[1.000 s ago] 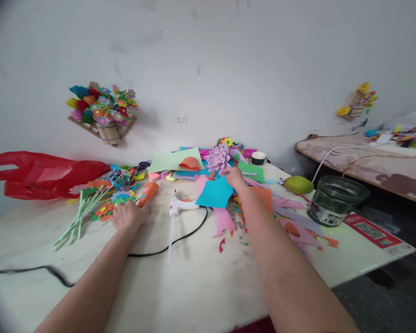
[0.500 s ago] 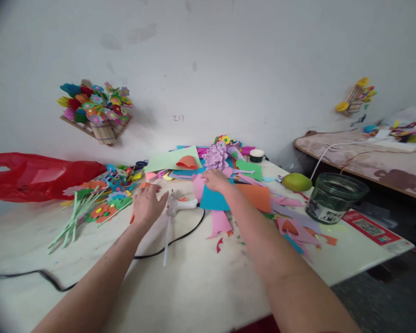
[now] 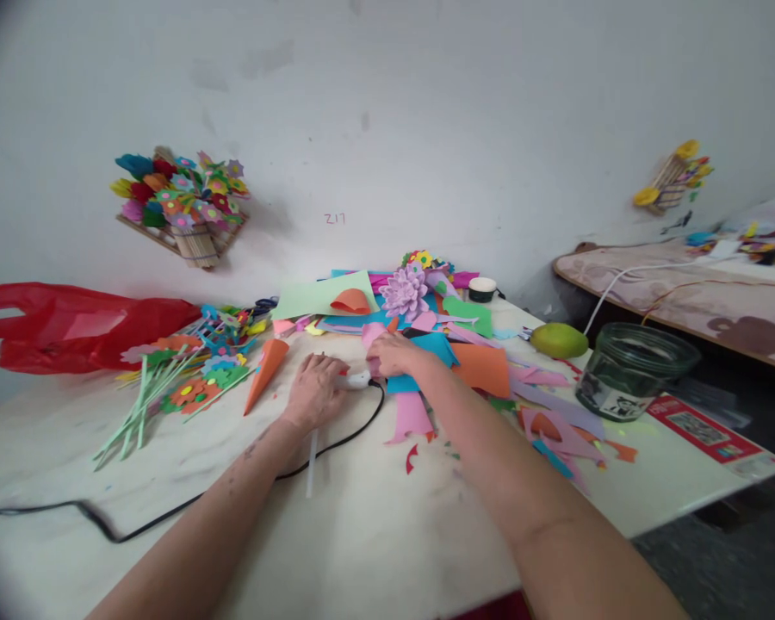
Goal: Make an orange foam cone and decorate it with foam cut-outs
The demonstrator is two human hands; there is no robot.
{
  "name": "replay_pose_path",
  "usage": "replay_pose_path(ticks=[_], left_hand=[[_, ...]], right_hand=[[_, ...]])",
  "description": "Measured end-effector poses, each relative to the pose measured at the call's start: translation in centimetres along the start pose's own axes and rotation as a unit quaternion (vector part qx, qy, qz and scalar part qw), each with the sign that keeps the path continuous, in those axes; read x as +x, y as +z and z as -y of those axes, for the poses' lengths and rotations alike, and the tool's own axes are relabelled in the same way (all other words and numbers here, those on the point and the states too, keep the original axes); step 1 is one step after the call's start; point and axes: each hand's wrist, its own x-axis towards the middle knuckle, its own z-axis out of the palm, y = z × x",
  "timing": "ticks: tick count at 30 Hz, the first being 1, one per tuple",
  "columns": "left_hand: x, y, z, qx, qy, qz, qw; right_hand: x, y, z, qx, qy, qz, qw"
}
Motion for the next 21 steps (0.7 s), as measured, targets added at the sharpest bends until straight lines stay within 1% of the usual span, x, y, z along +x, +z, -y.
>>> replay_pose_path(ticks=[3, 7, 10, 12, 13, 17, 19, 21], left_hand=[[0.0, 0.3, 0.0, -0.008, 0.011, -0.008, 1.0], [0.2, 0.4, -0.2, -0.009, 0.015, -0.017, 1.0], [0.3, 0.3, -0.2, -0.012, 0.013, -0.016, 1.0], [0.4, 0.1, -0.1, -0.019, 0.004, -0.015, 1.0], [0.5, -0.1, 0.0, -0.025, -0.005, -0.017, 1.0], [1.1, -0.7, 0.8, -0.061, -0.049, -0.027, 0.997], [1.5, -1.0, 1.2, -0.083, -0.069, -0.041, 0.993], [1.9, -1.1, 1.5, -0.104, -0.099, -0.07, 0.987]], right_hand=[[-0.5, -0.4, 0.1, -0.004, 0.017, 0.005, 1.0], [-0.7, -1.2, 0.6, -0.012, 0.042, 0.041, 0.998], [-0.3, -1.5, 0.7, -0.016, 0.027, 0.049, 0.998], [0.0, -1.7, 0.8, -0.021, 0.012, 0.053, 0.998], [0.1, -1.7, 0.8, -0.026, 0.014, 0.064, 0.998], [0.5, -2.3, 0.8, -0.04, 0.069, 0.127, 0.989], [0.7, -2.6, 0.9, -0.036, 0.087, 0.12, 0.988], [1.0, -2.8, 0.9, -0.029, 0.106, 0.084, 0.99]])
